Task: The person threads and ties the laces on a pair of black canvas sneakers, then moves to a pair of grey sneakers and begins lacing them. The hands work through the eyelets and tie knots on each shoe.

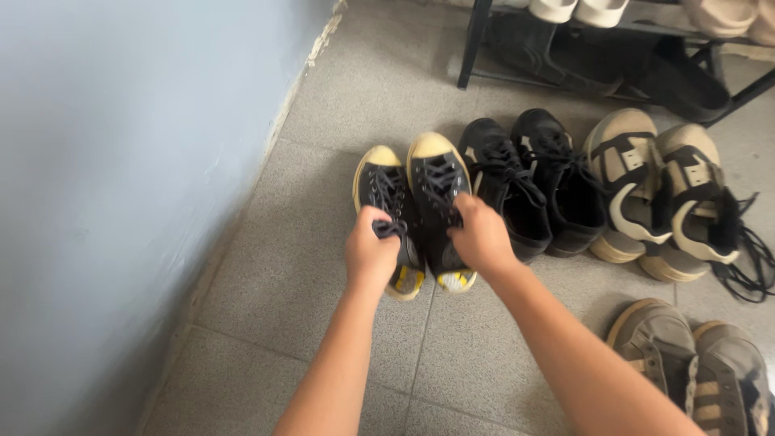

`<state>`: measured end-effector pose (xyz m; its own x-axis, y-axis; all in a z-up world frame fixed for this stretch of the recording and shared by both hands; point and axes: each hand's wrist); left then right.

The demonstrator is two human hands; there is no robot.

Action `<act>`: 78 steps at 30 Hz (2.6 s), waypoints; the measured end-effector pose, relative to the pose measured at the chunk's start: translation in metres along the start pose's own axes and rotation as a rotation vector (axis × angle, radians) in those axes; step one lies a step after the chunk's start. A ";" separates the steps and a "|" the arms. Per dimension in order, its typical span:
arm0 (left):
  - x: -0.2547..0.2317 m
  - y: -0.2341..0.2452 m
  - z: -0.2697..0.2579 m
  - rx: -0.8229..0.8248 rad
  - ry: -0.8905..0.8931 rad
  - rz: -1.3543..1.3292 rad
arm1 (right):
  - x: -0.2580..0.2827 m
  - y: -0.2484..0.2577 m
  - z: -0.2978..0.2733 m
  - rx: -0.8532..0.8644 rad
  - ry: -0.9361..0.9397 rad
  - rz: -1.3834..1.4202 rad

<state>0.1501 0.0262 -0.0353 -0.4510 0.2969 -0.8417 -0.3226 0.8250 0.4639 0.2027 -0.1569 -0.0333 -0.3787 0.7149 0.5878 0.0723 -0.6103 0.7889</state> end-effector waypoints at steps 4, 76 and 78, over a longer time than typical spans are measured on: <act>-0.001 -0.005 0.032 0.028 -0.037 0.027 | -0.009 -0.009 0.032 0.001 0.041 -0.034; -0.010 -0.189 -0.294 0.329 -0.097 0.366 | -0.087 0.128 -0.304 0.237 -0.336 0.164; -0.004 -0.176 -0.283 0.289 -0.090 0.375 | -0.073 0.115 -0.293 0.193 -0.263 0.171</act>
<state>-0.0268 -0.2563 -0.0350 -0.4141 0.6292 -0.6578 0.0985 0.7494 0.6548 -0.0322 -0.3794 -0.0377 -0.0974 0.6866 0.7205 0.2963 -0.6711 0.6796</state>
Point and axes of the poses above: each hand's wrist, its own z-axis towards the middle knuckle, its own y-axis out of the back of the hand, x = y × z, and after that the axes turned 9 degrees about y, right-handed
